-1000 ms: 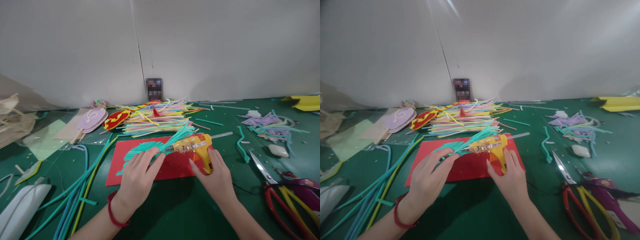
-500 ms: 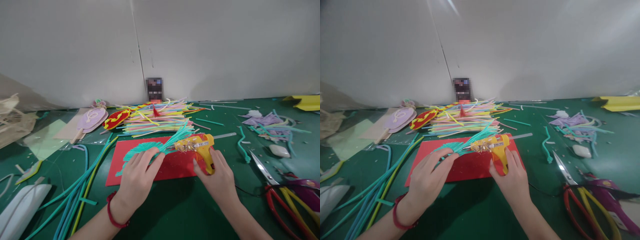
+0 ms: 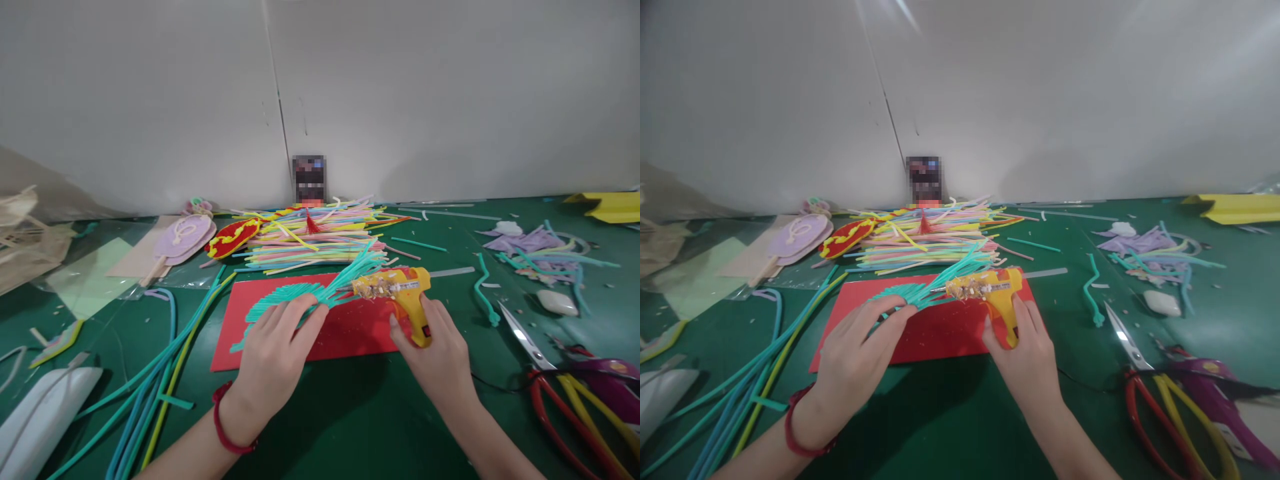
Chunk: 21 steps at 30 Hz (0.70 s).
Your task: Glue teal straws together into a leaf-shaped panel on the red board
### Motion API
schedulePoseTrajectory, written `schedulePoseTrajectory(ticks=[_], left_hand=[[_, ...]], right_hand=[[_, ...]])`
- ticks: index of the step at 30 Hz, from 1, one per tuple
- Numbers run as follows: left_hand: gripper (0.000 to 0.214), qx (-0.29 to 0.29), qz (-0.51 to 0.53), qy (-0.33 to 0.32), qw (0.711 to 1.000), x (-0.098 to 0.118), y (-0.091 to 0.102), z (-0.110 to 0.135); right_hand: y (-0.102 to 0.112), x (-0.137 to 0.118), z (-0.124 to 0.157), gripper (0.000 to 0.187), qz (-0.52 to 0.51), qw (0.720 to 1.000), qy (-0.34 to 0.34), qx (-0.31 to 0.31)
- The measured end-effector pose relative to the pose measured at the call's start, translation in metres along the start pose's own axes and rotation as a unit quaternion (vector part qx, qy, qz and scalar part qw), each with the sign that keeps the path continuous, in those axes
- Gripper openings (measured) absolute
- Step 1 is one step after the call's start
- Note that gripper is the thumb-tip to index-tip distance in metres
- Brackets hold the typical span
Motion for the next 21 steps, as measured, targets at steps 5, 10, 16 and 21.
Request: schedulePoseTrajectory(ticks=[5,10,16,21], left_hand=[[0.023,0.006,0.002,0.002,1.000,0.0005,0.0002,-0.0003],[0.022,0.008,0.005,-0.003,1.000,0.0007,0.0005,-0.0013],[0.024,0.004,-0.002,0.001,1.000,-0.0003,0.0001,0.0000],[0.022,0.005,0.004,0.003,1.000,-0.0010,-0.0007,0.0008]], right_hand=[[0.0007,-0.0013,0.0000,0.033,-0.006,1.000,0.000,-0.004],[0.0019,-0.0042,0.0017,0.033,-0.006,1.000,0.014,-0.006],[0.0027,-0.0044,0.0008,0.034,-0.004,1.000,0.011,-0.005],[0.0037,-0.0031,-0.0007,0.032,-0.008,1.000,0.005,0.005]])
Point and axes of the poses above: each hand's wrist, its own z-axis away from the middle knuckle, its own y-axis out of the back of the hand, x = y × z, the point moved 4 cm from there along -z, towards the middle knuckle, and after that the axes turned 15 degrees about -y, right-handed, at the moved point
